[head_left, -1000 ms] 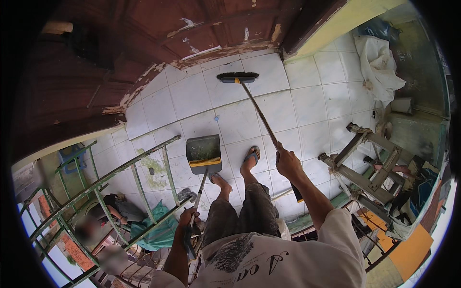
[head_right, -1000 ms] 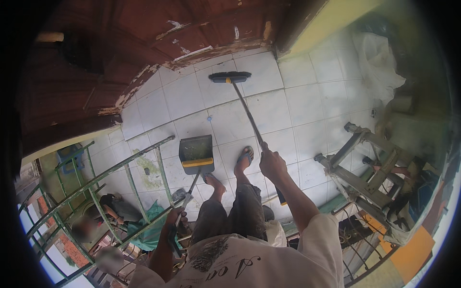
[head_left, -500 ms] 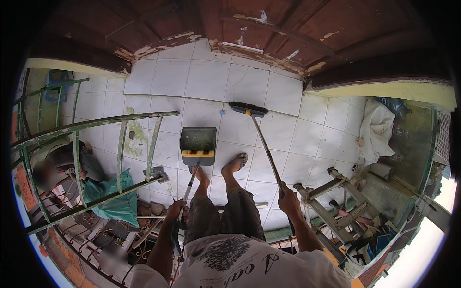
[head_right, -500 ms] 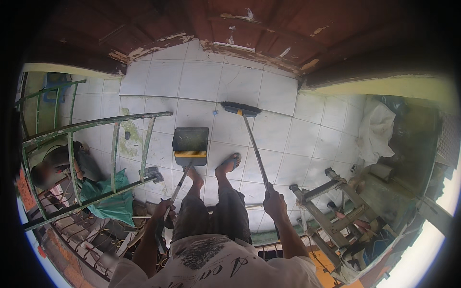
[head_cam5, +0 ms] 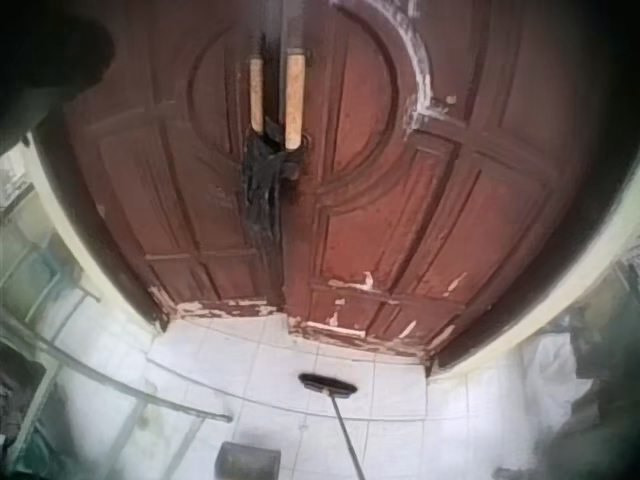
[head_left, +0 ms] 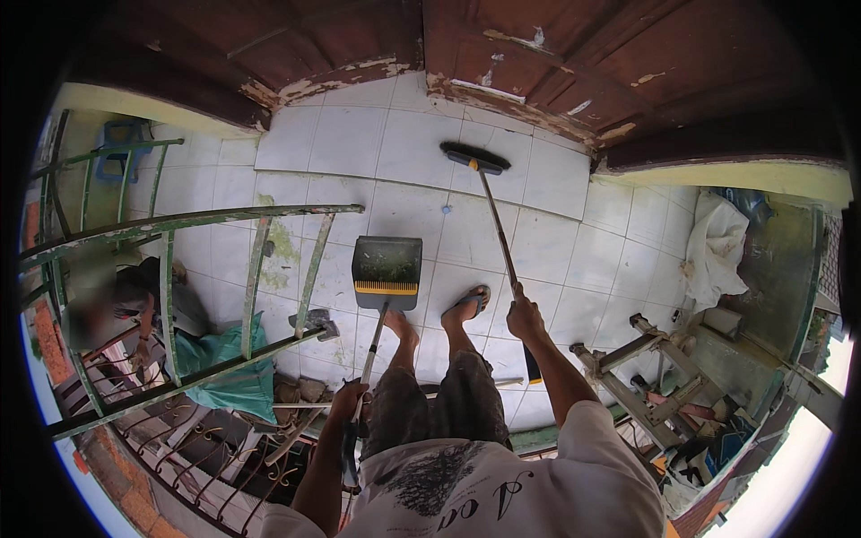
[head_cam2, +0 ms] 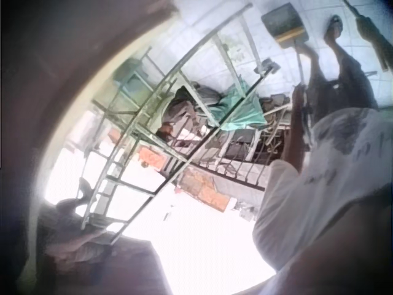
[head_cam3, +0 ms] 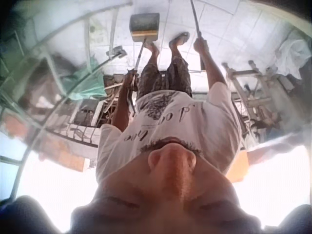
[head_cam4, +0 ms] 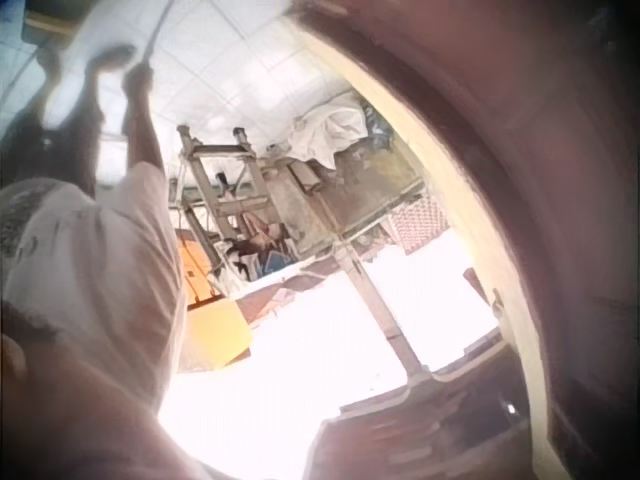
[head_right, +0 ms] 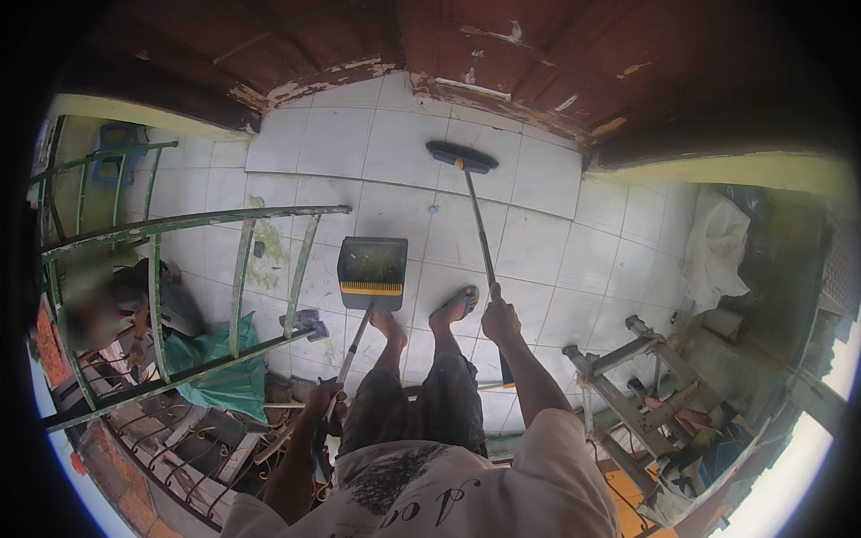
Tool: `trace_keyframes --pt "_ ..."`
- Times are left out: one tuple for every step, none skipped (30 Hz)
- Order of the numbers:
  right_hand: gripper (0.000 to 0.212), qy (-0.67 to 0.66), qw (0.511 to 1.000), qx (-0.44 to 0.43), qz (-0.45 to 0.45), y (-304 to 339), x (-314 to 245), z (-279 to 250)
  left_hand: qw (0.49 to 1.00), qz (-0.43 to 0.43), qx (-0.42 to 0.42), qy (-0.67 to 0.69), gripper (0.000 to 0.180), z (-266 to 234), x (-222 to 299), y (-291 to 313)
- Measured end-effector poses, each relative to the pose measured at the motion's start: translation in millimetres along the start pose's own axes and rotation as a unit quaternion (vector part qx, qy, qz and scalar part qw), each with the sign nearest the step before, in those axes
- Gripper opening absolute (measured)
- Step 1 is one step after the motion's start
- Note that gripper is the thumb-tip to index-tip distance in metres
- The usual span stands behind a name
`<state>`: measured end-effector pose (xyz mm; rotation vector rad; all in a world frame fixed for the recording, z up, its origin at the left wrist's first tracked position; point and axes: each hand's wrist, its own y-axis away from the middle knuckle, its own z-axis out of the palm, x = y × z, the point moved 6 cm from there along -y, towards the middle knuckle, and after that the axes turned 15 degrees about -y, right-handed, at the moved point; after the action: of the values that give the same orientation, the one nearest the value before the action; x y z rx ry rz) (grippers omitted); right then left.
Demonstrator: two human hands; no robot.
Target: The person sweeps green debris on a tiled balcony floor using a broom and dustpan. They briefly move a large sack and a ladder to clear the area, then continue sweeping the debris into the dustpan.
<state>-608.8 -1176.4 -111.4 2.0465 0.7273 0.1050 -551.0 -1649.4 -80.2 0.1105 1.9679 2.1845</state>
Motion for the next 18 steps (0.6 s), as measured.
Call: trace_keyframes --pt "0.06 0.015 1.0 -0.02 0.005 43 1 2 1.0 -0.006 0.006 -0.008 0.022 -7 -2 4" --pt "0.058 0.012 0.999 -0.036 0.024 83 -3 -5 1.0 -0.014 0.011 -0.015 0.022 -13 -7 7" --pt "0.056 0.015 0.999 -0.046 0.017 112 -6 -11 0.999 -0.01 0.014 -0.028 0.026 -18 -10 10" --pt "0.053 0.014 0.998 -0.054 0.017 131 -6 -15 0.998 -0.016 0.026 -0.054 0.028 -27 -19 4" --pt "0.052 0.026 0.999 -0.042 0.006 135 -14 -15 0.998 -0.015 0.005 -0.061 0.028 -37 -22 -2" --pt "0.051 0.038 0.999 -0.032 -0.006 133 -26 -15 0.998 -0.015 -0.014 -0.067 0.028 -44 -28 -6" --pt "0.05 0.051 0.998 -0.024 -0.019 127 -39 -15 0.997 -0.013 -0.013 -0.069 0.028 -49 -37 -10" --pt "0.05 0.045 0.998 -0.013 -0.042 110 -63 -18 0.997 -0.011 -0.009 -0.076 0.028 -52 -40 -13" --pt "0.051 0.031 0.999 -0.017 -0.038 92 -97 -23 0.996 -0.011 -0.004 -0.085 0.028 -58 -43 -12" --pt "0.05 0.028 0.997 0.005 -0.075 61 -117 -23 0.997 -0.008 0.001 -0.081 0.029 -61 -44 -10" --pt "0.051 0.02 0.995 0.022 -0.091 25 -138 -21 0.997 -0.005 0.007 -0.078 0.029 -61 -43 -8" --pt "0.051 0.017 0.993 0.052 -0.104 -17 -152 -20 0.997 0.0 0.01 -0.079 0.029 -60 -38 -6" --pt "0.05 0.002 0.991 0.064 -0.121 -45 -183 -22 0.998 -0.009 -0.001 -0.062 0.03 -61 -38 -3" --pt "0.046 -0.039 0.995 0.055 -0.078 -77 -199 -25 0.998 -0.012 -0.027 -0.053 0.03 -60 -37 -4" --pt "0.044 -0.1 0.994 0.015 -0.027 -83 -228 -24 0.998 -0.017 -0.048 -0.036 0.03 -62 -42 -5" --pt "0.043 -0.159 0.987 -0.024 0.025 -75 -253 -22 0.997 -0.021 -0.071 -0.019 0.03 -62 -44 -4" --pt "0.043 -0.119 0.993 -0.012 0.007 -79 -245 -11 0.997 -0.028 -0.047 -0.062 0.029 -59 -33 7" --pt "0.043 -0.08 0.997 0.0 -0.017 -86 -227 5 0.997 -0.024 -0.036 -0.059 0.029 -61 -33 9"
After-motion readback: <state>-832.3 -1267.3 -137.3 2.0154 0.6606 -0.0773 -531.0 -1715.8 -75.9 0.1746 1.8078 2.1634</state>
